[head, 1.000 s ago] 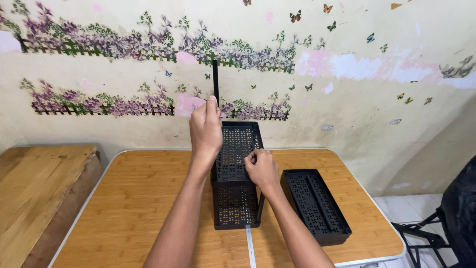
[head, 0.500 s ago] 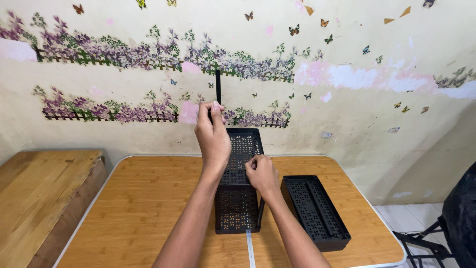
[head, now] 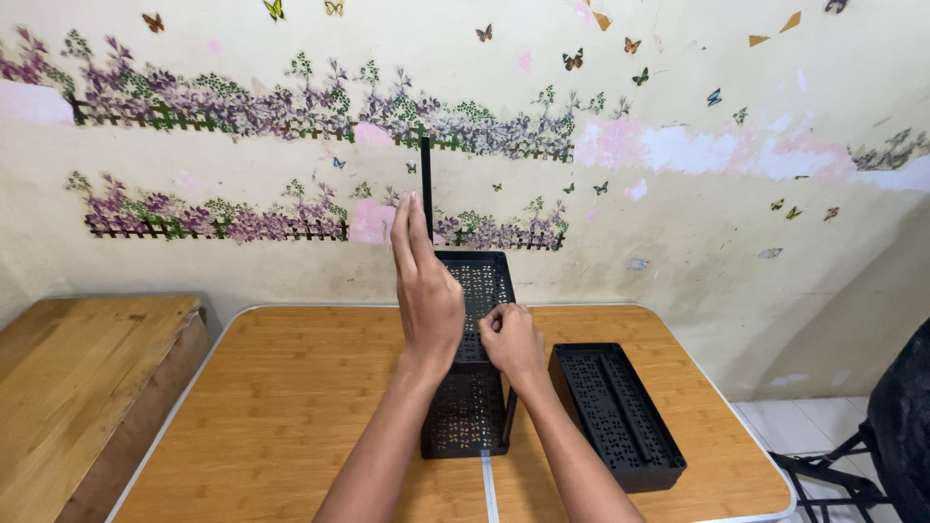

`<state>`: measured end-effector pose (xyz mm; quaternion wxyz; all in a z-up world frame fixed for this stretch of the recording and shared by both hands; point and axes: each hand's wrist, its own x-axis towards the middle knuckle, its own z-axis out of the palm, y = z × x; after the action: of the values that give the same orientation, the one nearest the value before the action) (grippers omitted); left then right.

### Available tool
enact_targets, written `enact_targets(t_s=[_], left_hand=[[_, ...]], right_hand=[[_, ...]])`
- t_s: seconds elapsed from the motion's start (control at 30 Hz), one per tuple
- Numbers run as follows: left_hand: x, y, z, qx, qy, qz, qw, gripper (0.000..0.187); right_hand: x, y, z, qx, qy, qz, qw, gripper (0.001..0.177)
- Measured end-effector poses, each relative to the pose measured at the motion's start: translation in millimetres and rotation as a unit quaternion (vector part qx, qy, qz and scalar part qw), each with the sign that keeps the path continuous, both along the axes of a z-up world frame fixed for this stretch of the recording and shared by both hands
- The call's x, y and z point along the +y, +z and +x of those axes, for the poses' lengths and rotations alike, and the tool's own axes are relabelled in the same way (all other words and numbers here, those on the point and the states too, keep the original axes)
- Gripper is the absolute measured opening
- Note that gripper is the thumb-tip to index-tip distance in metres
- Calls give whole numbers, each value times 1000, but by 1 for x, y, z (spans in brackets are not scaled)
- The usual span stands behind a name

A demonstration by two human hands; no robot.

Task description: The person assembles a two-tier black plastic storage shelf by inserting vertical support rods into the shelf trays on a wooden table. The person holds the trays steady with one hand while pushing the rods into place with the other.

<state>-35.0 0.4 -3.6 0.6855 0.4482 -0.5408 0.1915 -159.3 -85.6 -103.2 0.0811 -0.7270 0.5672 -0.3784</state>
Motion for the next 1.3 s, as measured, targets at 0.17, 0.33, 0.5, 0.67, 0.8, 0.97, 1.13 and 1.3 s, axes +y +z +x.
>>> enact_targets(t_s=[0.17, 0.33, 0.5, 0.67, 0.8, 0.97, 1.13, 1.3], left_hand=[[0, -8, -5, -103, 127, 39, 986, 71], [-8, 3, -4, -143, 119, 30, 982, 63], [-22, 21, -4, -162, 76, 47, 983, 57], [-25, 15, -11, -156, 51, 35, 986, 49], [-28, 10, -11, -151, 46, 12, 987, 44], [-27, 14, -9, -134, 13, 15, 991, 35], [-20, 14, -5, -124, 14, 8, 992, 27], [-12, 13, 4, -112, 58, -1, 992, 20]], right_hand=[[-3, 1, -3, -5, -5, -1, 1000, 25], [-6, 0, -11, -23, -18, 12, 1000, 24], [-8, 0, -20, -26, -15, -4, 1000, 24], [-9, 1, -23, -36, -13, 5, 999, 24], [-8, 1, -23, -40, -12, 13, 999, 23], [-7, 6, -20, -38, -17, 10, 999, 23], [-5, 6, -15, -34, -15, 3, 999, 24], [-2, 5, -6, -29, 2, -2, 1000, 25]])
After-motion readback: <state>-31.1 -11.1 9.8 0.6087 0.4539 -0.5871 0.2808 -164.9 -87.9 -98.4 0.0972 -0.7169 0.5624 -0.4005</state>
